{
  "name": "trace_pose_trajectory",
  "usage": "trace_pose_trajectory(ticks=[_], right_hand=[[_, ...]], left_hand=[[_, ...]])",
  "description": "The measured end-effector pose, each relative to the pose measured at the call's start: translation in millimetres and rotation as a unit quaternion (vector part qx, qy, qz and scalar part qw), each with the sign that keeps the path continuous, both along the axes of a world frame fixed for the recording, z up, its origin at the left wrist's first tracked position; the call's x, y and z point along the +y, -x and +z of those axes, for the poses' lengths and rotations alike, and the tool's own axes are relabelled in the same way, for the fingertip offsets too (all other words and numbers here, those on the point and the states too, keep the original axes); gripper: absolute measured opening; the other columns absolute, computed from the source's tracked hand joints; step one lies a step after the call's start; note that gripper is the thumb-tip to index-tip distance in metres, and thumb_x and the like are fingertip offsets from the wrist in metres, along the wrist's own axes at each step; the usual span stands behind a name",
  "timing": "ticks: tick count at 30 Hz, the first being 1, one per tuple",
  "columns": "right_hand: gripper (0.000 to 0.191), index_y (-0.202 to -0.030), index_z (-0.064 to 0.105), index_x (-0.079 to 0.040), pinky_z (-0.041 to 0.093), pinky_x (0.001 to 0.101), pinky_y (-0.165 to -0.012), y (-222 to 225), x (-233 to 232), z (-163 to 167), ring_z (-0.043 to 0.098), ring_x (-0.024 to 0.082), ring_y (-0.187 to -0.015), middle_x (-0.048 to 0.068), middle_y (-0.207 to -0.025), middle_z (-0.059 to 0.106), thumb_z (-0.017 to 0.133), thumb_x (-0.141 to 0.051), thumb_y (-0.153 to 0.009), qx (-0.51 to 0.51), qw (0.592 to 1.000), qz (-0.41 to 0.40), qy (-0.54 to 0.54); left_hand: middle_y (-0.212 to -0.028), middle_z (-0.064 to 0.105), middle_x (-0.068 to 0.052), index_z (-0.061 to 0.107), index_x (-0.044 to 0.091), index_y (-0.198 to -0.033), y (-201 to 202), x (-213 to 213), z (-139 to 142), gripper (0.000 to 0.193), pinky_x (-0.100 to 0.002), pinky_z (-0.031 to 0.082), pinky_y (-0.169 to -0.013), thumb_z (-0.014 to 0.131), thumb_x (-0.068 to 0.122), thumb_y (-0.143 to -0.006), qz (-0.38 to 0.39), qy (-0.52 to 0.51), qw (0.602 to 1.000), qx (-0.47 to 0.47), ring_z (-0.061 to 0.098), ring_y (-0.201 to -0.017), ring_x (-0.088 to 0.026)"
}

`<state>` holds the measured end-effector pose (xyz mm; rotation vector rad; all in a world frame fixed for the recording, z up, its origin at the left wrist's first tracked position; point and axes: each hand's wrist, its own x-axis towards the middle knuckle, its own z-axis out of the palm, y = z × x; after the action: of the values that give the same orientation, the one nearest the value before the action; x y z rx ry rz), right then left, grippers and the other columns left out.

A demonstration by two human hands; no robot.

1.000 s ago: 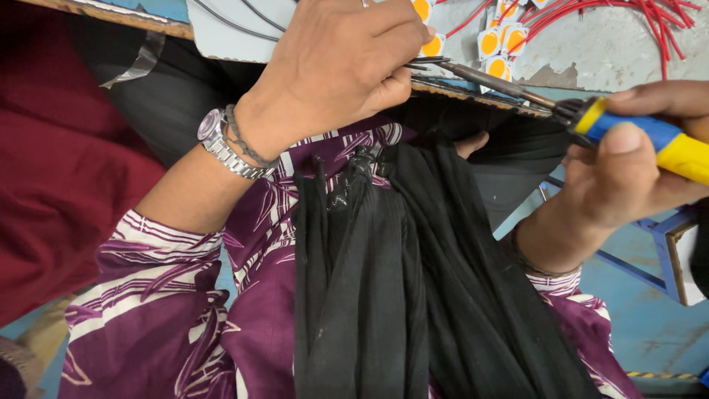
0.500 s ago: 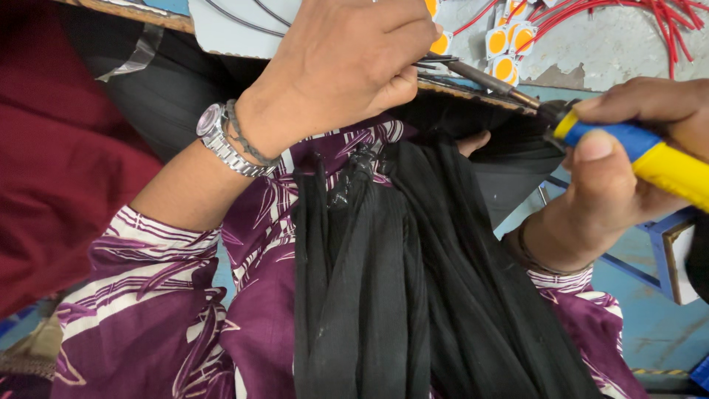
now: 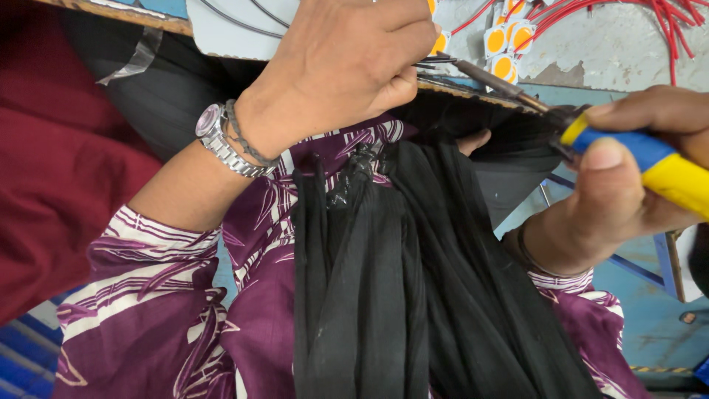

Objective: The person strips insulation from the ends of black wires using pliers, dips the stripped ends into a small container of paste, and uses a soldering iron to solder the wire ends onto the contacts of small LED components on the workbench, working through the wires one at a time.

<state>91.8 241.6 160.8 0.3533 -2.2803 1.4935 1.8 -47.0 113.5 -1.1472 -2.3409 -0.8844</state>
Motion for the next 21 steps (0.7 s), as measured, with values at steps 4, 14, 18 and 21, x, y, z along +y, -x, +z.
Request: trace_pose_trajectory(ticks=[4,14,18,21], right_hand=[[0.035,-0.113,0.064,0.011,0.042,0.0226,-0.063,0.6,3.4,2.2,0.056,0.016,-0.068,0.016,-0.098,0.064,0.074,-0.022,-0.110,-0.009,1.000,-0.005,-0.013],[0.033,-0.114,0.063,0.012,0.044,0.0228,-0.062,3.0,5.2,-0.5,0.056,0.017,-0.065,0.016,-0.098,0.063,0.071,-0.020,-0.112,-0.012,1.000,0.010,-0.021],[0.033,-0.114,0.062,0.012,0.045,0.0235,-0.061,2.6,3.6,-0.1,0.057,0.017,-0.065,0.016,-0.098,0.063,0.070,-0.020,-0.112,-0.009,1.000,0.014,-0.022],[0.033,-0.114,0.061,0.012,0.045,0.0240,-0.061,1.2,3.4,-0.6,0.057,0.017,-0.065,0.016,-0.098,0.063,0.069,-0.020,-0.111,-0.008,1.000,0.017,-0.023]], left_hand=[[-0.090,0.054,-0.005,0.058,0.005,-0.089,0.1,0.5,0.7,0.013,-0.041,0.043,-0.072,0.067,0.006,-0.078,-0.002,0.003,1.000,0.000,0.060,-0.087,-0.026],[-0.093,0.056,-0.005,0.059,0.005,-0.090,-0.3,0.7,0.2,0.013,-0.041,0.044,-0.073,0.066,0.006,-0.080,-0.003,0.005,1.000,-0.007,0.060,-0.088,-0.026],[-0.093,0.056,-0.005,0.059,0.005,-0.090,0.8,0.9,-0.8,0.013,-0.041,0.044,-0.072,0.067,0.007,-0.080,-0.012,0.004,1.000,-0.012,0.060,-0.090,-0.026],[-0.093,0.056,-0.005,0.059,0.005,-0.090,-0.2,0.7,-1.2,0.013,-0.041,0.044,-0.073,0.067,0.007,-0.080,-0.012,0.004,1.000,-0.011,0.060,-0.090,-0.026]])
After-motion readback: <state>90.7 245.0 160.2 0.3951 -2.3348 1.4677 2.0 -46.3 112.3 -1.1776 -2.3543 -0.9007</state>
